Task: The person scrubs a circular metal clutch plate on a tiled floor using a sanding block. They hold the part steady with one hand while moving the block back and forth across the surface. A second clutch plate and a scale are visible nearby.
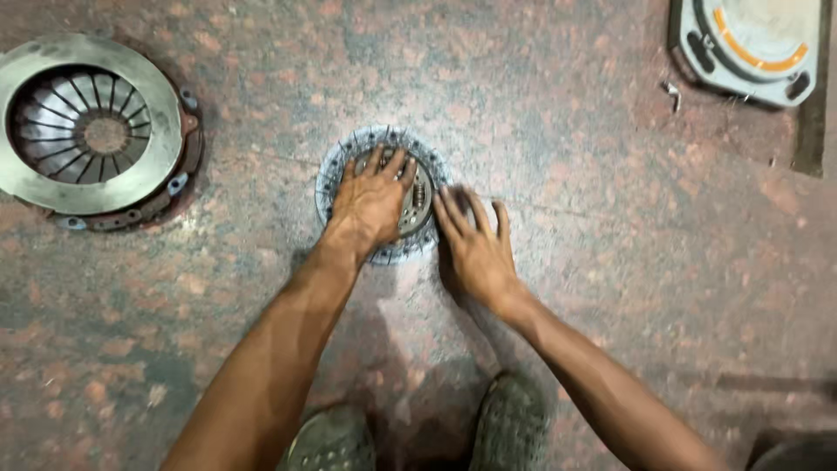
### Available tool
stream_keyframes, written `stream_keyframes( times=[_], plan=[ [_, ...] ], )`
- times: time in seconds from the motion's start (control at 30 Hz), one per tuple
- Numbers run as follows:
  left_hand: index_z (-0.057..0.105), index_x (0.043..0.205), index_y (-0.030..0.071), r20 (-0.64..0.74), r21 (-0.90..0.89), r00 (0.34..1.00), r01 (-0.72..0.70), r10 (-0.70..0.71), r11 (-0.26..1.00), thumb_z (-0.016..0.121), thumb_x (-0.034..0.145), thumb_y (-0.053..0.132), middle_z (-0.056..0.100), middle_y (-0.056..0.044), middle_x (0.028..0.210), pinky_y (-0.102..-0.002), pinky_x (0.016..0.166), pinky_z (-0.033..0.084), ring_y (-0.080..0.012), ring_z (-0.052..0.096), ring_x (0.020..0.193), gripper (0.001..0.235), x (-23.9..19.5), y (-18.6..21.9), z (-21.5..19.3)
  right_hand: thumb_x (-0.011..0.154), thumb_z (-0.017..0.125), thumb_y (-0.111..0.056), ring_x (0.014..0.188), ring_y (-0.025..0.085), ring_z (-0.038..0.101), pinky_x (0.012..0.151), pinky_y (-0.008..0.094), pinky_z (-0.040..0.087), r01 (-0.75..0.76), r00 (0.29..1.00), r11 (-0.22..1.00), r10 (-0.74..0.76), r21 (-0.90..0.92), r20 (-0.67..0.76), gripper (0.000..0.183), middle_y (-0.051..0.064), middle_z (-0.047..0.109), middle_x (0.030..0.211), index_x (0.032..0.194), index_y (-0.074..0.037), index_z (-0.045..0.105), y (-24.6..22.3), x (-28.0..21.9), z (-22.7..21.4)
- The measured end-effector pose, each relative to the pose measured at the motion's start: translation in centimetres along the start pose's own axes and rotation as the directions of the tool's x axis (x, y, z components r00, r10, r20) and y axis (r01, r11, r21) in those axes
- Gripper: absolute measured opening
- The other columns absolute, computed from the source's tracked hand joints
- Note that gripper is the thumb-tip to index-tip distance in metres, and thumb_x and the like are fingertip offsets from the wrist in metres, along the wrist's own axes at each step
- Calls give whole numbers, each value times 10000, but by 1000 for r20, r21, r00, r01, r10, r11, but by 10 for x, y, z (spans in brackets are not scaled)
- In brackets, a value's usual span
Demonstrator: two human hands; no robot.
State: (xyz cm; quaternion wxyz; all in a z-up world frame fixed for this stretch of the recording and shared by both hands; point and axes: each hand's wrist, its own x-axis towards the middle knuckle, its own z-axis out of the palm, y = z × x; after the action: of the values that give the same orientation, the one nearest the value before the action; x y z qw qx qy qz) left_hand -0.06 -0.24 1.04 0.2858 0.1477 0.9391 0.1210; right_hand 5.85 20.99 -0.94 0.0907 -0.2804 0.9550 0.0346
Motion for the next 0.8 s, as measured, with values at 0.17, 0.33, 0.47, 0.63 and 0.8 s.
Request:
stream_keyframes(
  times=[0.17,0.33,0.47,0.63,0.8],
  plan=[
    [144,1623,233,57,21,998,-26,25,999,851,779,351,40,-36,1704,-554,1276,69,-314,49,1569,1108,-2,-4,-3,817,572,-65,1537,338,231,1187,653,149,12,998,999,-10,35,-57,857,88,311,1662,1618,-110,270,1,5,-15],
    [270,1628,275,-44,-8,998,-45,45,999,768,783,82,109,-14,1735,-564,1273,107,-292,75,1586,999,0,-9,10,828,567,-71,1535,321,244,1203,636,152,-9,996,1000,11,26,-92,834,48,311,1671,1614,-135,294,1,-15,-2],
    [215,1625,235,-12,-20,999,-38,37,999,773,792,113,76,-22,1727,-528,1285,74,-275,36,1588,1010,-5,-4,-5,845,573,-91,1544,342,220,1201,644,136,31,998,999,-32,-16,-55,825,42,278,1677,1615,-132,280,17,17,-3],
    [172,1620,292,62,4,998,-21,21,1000,707,836,89,9,-12,1721,-523,1280,5,-273,-12,1580,971,-13,-1,-9,794,573,-67,1537,323,201,1181,652,136,-1,999,1000,1,-19,35,869,50,242,1686,1602,-139,260,-7,-24,-5],
    [191,1624,386,62,99,993,-105,99,990,715,798,-27,25,24,1726,-559,1259,6,-261,6,1581,1062,-17,-3,-13,779,539,10,1544,322,171,1184,651,127,10,1000,995,-11,-99,-5,921,59,231,1689,1636,-135,234,10,28,-17]
  ],
)
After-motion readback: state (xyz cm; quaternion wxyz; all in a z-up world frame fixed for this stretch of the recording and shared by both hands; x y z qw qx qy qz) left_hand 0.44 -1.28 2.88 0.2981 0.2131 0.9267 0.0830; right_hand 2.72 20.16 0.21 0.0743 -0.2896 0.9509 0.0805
